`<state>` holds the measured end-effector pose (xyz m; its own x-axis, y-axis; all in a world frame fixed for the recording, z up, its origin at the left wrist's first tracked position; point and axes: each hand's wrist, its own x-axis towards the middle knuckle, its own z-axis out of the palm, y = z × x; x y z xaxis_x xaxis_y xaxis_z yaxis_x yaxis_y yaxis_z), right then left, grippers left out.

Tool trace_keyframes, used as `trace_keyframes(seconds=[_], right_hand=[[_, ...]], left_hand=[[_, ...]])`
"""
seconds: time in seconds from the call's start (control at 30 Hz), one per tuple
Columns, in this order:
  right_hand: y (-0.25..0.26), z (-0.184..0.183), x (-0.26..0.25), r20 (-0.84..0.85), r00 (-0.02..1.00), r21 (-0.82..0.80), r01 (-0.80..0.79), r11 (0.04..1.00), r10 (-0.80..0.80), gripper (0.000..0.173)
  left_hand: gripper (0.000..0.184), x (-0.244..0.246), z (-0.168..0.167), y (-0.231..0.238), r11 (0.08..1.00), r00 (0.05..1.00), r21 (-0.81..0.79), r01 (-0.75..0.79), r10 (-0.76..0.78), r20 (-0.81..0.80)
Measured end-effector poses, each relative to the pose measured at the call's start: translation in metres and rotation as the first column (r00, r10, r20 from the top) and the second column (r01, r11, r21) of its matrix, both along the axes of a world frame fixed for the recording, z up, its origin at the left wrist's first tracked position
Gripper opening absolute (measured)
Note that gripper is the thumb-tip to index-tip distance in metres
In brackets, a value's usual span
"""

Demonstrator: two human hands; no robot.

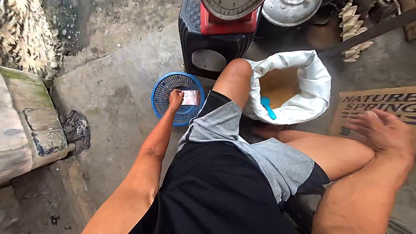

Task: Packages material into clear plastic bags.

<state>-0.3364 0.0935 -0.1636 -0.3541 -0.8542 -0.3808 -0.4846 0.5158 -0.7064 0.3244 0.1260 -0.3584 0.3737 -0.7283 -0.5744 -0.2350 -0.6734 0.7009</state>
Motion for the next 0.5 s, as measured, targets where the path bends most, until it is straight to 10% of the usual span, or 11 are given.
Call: trace_keyframes(seconds=[0.5], right_hand=[[0.009,0.011,0.012,-0.051,0.986,-0.026,0.155,0.988,-0.156,0.042]], left_hand=[[0.056,-0.071,-0.102,-0.029,0.972,0.997,0.221,0.077,-0.072,-0.033]])
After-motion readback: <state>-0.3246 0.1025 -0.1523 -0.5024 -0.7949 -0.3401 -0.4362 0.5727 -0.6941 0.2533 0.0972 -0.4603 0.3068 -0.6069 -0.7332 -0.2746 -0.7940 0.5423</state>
